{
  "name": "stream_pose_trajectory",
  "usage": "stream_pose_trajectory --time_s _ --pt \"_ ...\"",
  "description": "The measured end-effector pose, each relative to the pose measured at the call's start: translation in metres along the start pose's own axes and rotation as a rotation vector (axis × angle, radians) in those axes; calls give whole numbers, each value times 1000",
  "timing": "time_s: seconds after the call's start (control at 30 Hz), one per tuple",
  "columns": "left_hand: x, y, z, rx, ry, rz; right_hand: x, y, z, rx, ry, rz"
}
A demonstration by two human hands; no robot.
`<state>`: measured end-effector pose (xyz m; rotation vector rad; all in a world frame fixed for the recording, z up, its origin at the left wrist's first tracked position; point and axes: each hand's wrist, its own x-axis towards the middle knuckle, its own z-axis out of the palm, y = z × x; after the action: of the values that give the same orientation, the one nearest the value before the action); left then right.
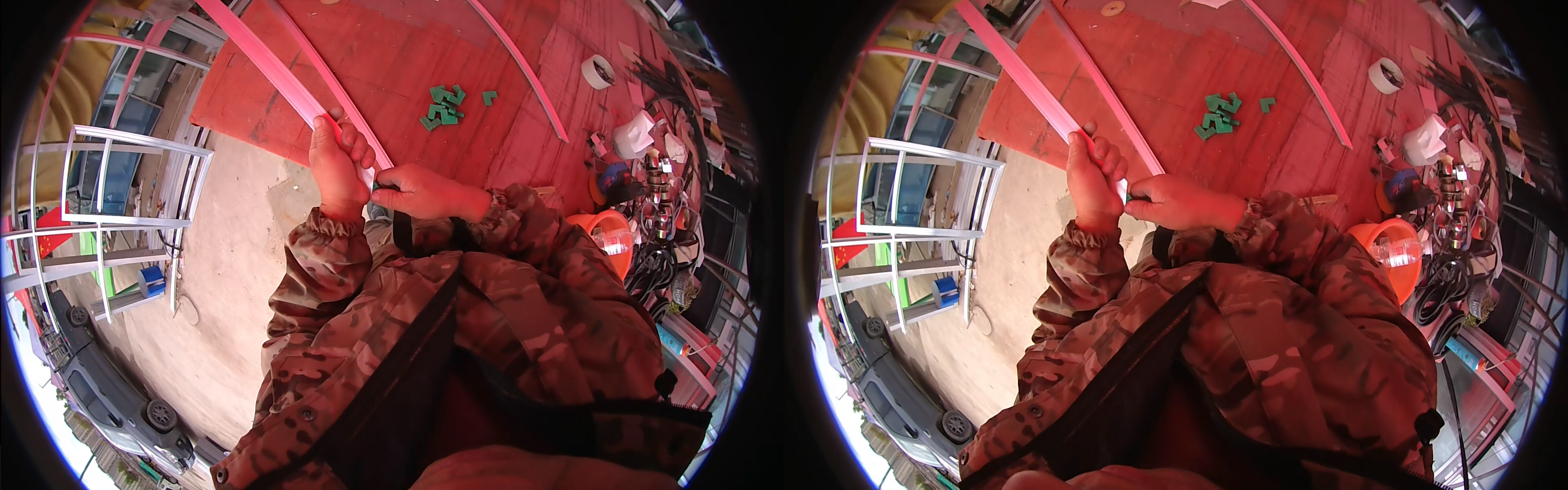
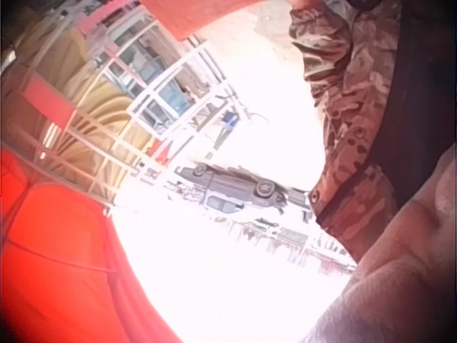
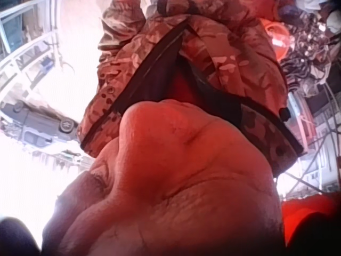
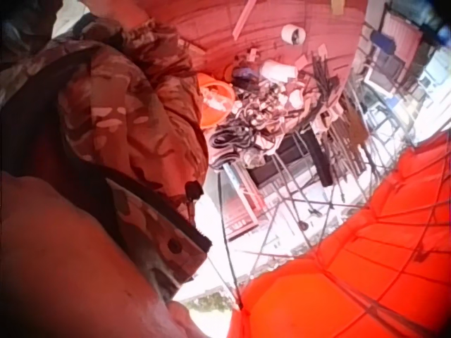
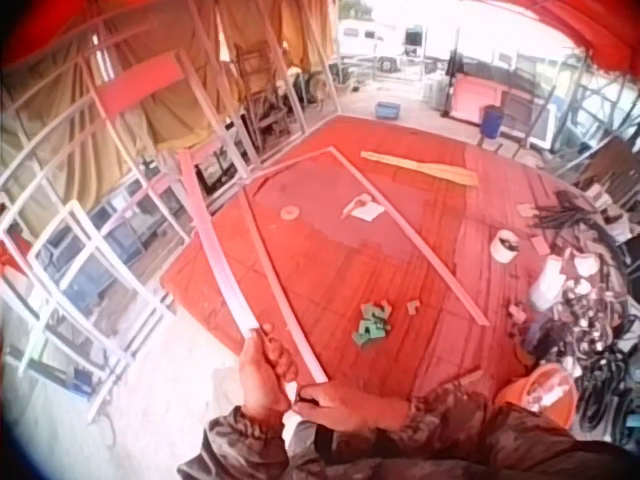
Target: The person retrieves long metal profiles from a storage area, carries them to a workbench, and assembles them into a rectangular frame using small green plastic connectors. The person then gathers additional profiles and returns to the workbench to continue assembly.
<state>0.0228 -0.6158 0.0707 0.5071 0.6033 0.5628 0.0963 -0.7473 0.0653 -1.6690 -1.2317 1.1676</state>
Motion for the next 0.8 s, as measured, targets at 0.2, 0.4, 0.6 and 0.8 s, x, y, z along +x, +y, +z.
stream_pose_trajectory --time_s 0.2,0.4,0.6,0.8 --pt "0 1 -13 -65 0 -22 -16 -10 -1 -148 93 -161" --pt "-16 -11 -22 -6 -43 -179 -39 -3 17 -376 47 -85" --pt "-32 -24 -26 -35 -23 -228 -46 17 30 -367 148 -149" --pt "-23 -35 -31 19 -56 -99 -32 25 20 -338 204 -213"
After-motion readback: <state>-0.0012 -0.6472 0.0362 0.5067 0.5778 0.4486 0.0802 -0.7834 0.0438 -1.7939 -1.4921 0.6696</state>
